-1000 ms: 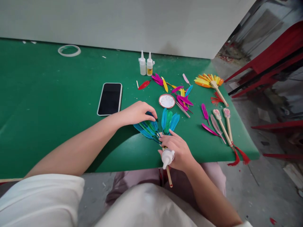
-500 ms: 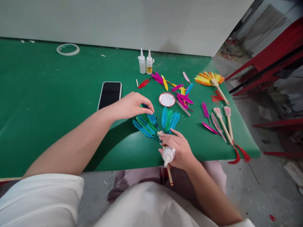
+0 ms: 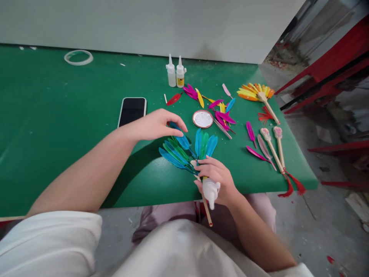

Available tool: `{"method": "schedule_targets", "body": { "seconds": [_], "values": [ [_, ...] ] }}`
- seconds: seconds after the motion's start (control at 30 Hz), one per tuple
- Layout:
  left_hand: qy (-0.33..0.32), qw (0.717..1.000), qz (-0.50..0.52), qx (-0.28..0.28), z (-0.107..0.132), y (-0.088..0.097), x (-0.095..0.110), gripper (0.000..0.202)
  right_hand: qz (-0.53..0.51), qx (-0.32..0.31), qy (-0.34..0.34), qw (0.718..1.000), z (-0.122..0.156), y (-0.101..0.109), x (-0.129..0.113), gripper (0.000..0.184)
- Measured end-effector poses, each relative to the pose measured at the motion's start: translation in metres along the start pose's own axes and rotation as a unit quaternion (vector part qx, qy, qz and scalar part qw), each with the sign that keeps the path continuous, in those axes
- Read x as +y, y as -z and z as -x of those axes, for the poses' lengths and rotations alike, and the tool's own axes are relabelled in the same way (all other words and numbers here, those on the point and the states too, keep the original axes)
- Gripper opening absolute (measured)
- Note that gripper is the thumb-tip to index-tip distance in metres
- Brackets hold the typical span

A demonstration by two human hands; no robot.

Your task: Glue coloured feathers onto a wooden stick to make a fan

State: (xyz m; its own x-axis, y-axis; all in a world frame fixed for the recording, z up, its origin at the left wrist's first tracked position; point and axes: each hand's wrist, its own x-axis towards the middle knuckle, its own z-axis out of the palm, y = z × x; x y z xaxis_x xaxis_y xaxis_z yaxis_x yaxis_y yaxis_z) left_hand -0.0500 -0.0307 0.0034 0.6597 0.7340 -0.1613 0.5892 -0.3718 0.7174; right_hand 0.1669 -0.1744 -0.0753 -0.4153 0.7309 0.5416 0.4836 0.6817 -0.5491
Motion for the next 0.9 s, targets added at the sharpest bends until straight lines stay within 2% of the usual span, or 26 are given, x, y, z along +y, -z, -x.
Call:
{"method": "schedule_targets", "body": {
  "seconds": [0.13, 0.2, 0.27, 0.37, 0.47, 0.57, 0.63, 0.73, 0.83, 0.9],
  "values": [
    [-0.017, 0.998, -0.006, -0.059, -0.005, -0.011, -0.004, 0.025, 0.004, 0.076, -0.016, 0.997, -0.001, -0.001, -0.002, 0.016],
    [-0.007, 0.998, -0.012, -0.062, -0.005, -0.01, -0.004, 0.025, 0.022, 0.106, -0.071, 0.992, -0.001, 0.001, -0.002, 0.011],
    [0.008, 0.999, -0.013, -0.05, -0.002, -0.006, -0.001, 0.025, 0.04, 0.115, -0.155, 0.98, -0.001, 0.009, 0.001, 0.011],
    [-0.033, 0.999, -0.019, -0.012, 0.008, 0.001, 0.01, 0.025, 0.026, 0.049, -0.257, 0.965, 0.0, 0.03, 0.008, 0.029],
    [-0.114, 0.991, -0.053, 0.052, 0.024, 0.002, 0.029, 0.023, -0.025, -0.02, -0.272, 0.962, 0.0, 0.057, 0.011, 0.037],
    [-0.117, 0.975, -0.098, 0.162, 0.043, -0.005, 0.049, 0.03, 0.081, -0.006, -0.256, 0.963, -0.006, 0.083, 0.002, 0.03],
    [-0.128, 0.97, -0.12, 0.171, 0.054, -0.011, 0.06, 0.029, 0.19, 0.028, -0.205, 0.96, -0.014, 0.099, -0.009, 0.03],
    [-0.165, 0.958, -0.151, 0.181, 0.066, -0.014, 0.07, 0.029, 0.301, 0.051, -0.124, 0.944, -0.026, 0.123, -0.028, 0.033],
    [-0.216, 0.945, -0.169, 0.18, 0.074, -0.012, 0.073, 0.031, 0.359, 0.028, -0.066, 0.931, -0.034, 0.142, -0.046, 0.034],
    [-0.257, 0.931, -0.168, 0.197, 0.08, -0.011, 0.074, 0.042, 0.381, -0.002, -0.038, 0.924, -0.038, 0.152, -0.056, 0.034]
  ]
}}
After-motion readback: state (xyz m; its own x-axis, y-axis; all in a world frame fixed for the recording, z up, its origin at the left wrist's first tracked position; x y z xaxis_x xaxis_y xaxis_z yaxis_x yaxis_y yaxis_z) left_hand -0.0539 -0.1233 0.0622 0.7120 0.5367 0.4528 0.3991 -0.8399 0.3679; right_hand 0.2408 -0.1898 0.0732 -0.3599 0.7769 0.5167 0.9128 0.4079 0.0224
